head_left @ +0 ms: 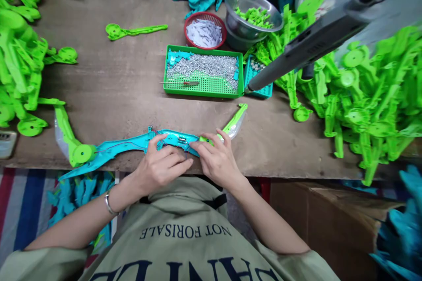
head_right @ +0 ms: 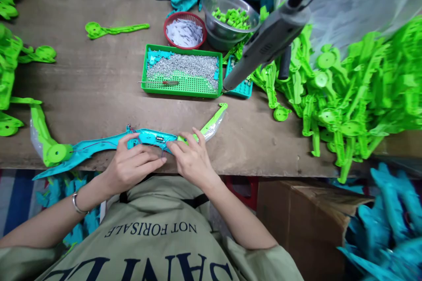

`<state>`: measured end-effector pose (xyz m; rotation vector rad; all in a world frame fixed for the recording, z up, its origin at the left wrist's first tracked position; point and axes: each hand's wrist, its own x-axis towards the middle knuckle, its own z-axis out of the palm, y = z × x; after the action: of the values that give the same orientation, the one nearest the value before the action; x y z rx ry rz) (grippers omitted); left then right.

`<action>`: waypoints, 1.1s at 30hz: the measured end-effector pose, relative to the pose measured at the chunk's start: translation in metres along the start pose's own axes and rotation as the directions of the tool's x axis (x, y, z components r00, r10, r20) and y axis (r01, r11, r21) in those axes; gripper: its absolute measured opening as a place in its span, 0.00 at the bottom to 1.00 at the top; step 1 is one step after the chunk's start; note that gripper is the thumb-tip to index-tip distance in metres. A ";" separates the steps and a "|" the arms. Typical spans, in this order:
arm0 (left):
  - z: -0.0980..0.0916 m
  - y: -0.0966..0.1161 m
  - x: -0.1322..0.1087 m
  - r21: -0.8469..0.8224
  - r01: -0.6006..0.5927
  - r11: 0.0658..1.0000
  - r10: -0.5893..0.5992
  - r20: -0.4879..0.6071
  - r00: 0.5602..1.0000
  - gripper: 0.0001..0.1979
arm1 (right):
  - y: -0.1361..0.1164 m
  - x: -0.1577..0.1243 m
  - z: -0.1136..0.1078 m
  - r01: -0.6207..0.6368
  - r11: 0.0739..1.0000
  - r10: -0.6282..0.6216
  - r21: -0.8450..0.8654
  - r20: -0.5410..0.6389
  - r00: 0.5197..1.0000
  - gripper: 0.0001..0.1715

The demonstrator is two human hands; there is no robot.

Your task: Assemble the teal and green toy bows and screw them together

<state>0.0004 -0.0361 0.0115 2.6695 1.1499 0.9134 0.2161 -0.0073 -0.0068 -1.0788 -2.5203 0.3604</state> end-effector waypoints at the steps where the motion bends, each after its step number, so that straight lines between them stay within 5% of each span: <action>1: 0.000 0.000 0.001 -0.019 0.014 1.000 -0.015 -0.006 1.000 0.11 | -0.001 0.000 0.000 -0.004 1.000 0.004 0.006 0.004 1.000 0.20; 8: -0.001 -0.009 0.018 -0.119 0.182 0.976 -0.178 0.041 0.983 0.06 | -0.002 0.001 -0.001 -0.030 0.997 0.028 0.070 0.023 0.999 0.18; 12: 0.002 -0.013 0.024 -0.193 0.242 0.951 -0.225 0.105 0.969 0.07 | -0.003 0.002 0.007 -0.073 0.985 0.086 0.157 -0.077 0.993 0.11; 18: 0.013 -0.014 0.029 -0.205 0.280 0.938 -0.264 0.099 0.959 0.08 | -0.013 0.002 0.021 -0.165 0.946 0.256 0.281 -0.330 0.908 0.07; 25: 0.018 -0.022 0.035 -0.182 0.304 0.935 -0.271 0.188 0.944 0.05 | -0.019 0.004 0.022 -0.281 0.926 0.365 0.253 -0.407 0.837 0.05; 33: 0.013 -0.036 0.038 -0.077 0.277 0.958 -0.249 0.265 0.932 0.07 | -0.019 0.007 0.025 -0.200 0.979 0.193 0.029 -0.436 0.879 0.05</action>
<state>0.0056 0.0171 0.0082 2.3781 1.3084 0.5571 0.1892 -0.0169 -0.0204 -1.2658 -2.0258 0.1276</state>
